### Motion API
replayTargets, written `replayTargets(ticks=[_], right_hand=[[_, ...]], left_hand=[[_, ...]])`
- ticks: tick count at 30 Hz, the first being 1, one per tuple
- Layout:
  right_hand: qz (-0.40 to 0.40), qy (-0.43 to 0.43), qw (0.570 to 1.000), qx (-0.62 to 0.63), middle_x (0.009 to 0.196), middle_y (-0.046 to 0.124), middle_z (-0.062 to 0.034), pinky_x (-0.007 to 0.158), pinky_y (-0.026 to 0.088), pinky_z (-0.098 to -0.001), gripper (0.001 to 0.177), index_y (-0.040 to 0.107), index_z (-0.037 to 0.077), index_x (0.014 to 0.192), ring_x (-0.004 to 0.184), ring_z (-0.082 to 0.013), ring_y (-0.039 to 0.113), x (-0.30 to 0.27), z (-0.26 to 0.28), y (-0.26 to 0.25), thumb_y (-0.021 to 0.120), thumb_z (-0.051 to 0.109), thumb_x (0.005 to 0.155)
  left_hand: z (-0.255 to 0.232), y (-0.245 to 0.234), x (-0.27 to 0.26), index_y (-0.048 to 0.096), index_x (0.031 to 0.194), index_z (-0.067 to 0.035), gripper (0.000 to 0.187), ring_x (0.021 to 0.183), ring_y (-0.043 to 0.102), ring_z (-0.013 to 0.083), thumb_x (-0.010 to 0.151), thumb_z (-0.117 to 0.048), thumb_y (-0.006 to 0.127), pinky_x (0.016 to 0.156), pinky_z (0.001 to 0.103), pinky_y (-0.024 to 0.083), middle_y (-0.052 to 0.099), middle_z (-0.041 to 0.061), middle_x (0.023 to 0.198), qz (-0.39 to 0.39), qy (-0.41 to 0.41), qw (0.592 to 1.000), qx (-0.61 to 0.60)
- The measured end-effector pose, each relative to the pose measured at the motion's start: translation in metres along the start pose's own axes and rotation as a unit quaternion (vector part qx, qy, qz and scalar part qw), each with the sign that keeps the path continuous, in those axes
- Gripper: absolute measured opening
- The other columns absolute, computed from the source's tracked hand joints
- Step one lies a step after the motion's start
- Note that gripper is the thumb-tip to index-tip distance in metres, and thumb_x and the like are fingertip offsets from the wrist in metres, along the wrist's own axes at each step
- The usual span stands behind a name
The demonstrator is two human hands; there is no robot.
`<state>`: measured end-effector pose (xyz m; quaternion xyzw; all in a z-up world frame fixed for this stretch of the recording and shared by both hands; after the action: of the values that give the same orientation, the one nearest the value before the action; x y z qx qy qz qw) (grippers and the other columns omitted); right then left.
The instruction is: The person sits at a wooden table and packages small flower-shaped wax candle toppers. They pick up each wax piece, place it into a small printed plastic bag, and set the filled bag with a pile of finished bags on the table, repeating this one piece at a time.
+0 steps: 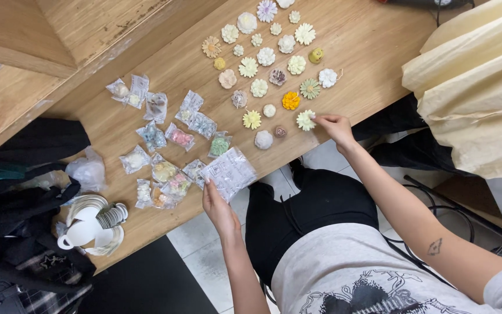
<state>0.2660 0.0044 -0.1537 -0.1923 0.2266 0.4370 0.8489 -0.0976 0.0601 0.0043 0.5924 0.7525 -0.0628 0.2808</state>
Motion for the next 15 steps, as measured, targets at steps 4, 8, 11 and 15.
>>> replayTargets(ticks=[4,8,11,15], right_hand=[[-0.079,-0.023,0.994,-0.072,0.089,0.079,-0.0038,0.077,0.052,-0.0237,0.027,0.083,0.008,0.1,0.081,-0.0069,0.067,-0.011,0.021,0.019,0.083,0.031,0.086],[-0.12,-0.065,0.983,-0.125,0.083,0.079,-0.0052,0.076,0.054,-0.0247,0.026,0.084,0.008,0.096,0.076,-0.0085,0.07,-0.021,0.026,0.026,0.085,0.031,0.084],[-0.148,-0.081,0.975,-0.146,0.08,0.079,-0.0075,0.075,0.055,-0.0268,0.026,0.084,0.006,0.093,0.074,-0.0112,0.07,-0.026,0.033,0.033,0.086,0.031,0.083],[-0.179,-0.088,0.969,-0.146,0.081,0.077,-0.0059,0.076,0.055,-0.0275,0.029,0.082,0.007,0.096,0.073,-0.0116,0.07,-0.034,0.041,0.038,0.086,0.033,0.083]], left_hand=[[0.002,-0.005,0.009,0.062,0.132,0.004,0.047,0.117,0.065,0.0178,0.107,-0.034,0.049,0.103,0.034,0.049,0.069,0.012,0.129,0.011,-0.007,1.0,0.002],[-0.003,-0.004,0.016,0.063,0.13,0.004,0.046,0.117,0.066,0.0175,0.108,-0.034,0.049,0.103,0.034,0.049,0.069,0.012,0.128,0.032,-0.016,0.999,-0.002],[-0.006,-0.006,0.022,0.063,0.13,0.004,0.046,0.116,0.065,0.0168,0.108,-0.034,0.049,0.103,0.034,0.049,0.069,0.011,0.128,0.052,-0.011,0.999,-0.002],[-0.01,-0.014,0.03,0.065,0.129,0.003,0.046,0.115,0.065,0.0157,0.107,-0.034,0.05,0.102,0.033,0.049,0.07,0.011,0.127,0.049,-0.016,0.998,0.021]])
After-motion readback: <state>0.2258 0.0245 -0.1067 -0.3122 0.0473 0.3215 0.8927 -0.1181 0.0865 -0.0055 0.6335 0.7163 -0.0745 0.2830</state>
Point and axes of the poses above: each hand's wrist, its own x-axis towards the middle knuckle, its own y-axis out of the palm, z = x × y, the point moved 2 cm from there along x, towards the middle knuckle
